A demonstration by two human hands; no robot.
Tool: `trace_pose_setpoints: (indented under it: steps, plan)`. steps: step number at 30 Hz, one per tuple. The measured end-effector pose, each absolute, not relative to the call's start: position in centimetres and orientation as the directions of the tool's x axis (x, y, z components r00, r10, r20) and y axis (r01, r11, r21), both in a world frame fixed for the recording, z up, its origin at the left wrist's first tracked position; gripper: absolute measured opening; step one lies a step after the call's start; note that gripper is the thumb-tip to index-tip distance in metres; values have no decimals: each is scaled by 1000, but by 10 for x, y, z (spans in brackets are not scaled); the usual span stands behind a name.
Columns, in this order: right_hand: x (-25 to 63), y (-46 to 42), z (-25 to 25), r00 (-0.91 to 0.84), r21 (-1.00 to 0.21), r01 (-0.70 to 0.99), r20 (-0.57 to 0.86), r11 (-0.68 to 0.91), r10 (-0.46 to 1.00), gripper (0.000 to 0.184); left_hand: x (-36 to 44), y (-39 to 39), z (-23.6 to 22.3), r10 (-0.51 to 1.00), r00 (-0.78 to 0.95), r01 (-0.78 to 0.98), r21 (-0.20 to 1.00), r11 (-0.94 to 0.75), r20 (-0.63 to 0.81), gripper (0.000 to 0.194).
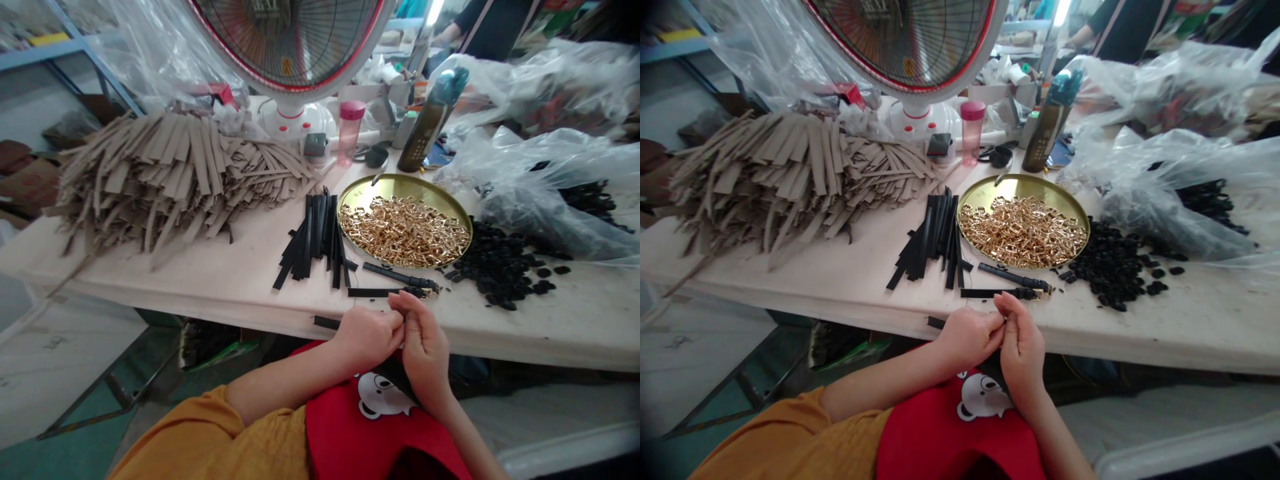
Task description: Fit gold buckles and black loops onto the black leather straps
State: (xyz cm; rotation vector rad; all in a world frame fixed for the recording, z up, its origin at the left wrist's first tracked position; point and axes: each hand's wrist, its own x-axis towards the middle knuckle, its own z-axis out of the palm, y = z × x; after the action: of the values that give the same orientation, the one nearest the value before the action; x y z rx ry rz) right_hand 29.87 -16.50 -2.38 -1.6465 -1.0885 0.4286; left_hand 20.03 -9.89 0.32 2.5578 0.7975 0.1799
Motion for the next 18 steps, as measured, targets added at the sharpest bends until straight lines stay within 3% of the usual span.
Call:
trace_pose_setpoints:
  steps: [5, 8, 10, 12, 15, 18]
  plan:
    - [302, -169, -22, 468, -908, 417, 252, 40, 847, 31, 201, -101, 6, 613, 788, 536, 561, -632, -62, 32]
    - [302, -164, -15, 574, -996, 69, 83, 52, 815, 31, 201, -95, 11, 648, 755, 525, 684, -506, -100, 34]
    - [304, -158, -11, 563, -973, -230, -101, 37, 820, 29, 201, -90, 15, 655, 750, 494, 737, -461, -92, 35]
    - [306, -153, -10, 502, -914, -406, -227, -4, 834, 27, 202, -86, 18, 664, 743, 491, 741, -458, -82, 35]
    - [309, -150, -11, 498, -898, -439, -262, -20, 827, 30, 207, -85, 21, 677, 730, 529, 705, -472, -95, 35]
    - [312, -153, -12, 572, -964, -263, -184, -34, 800, 33, 211, -83, 21, 647, 756, 508, 712, -485, -98, 36]
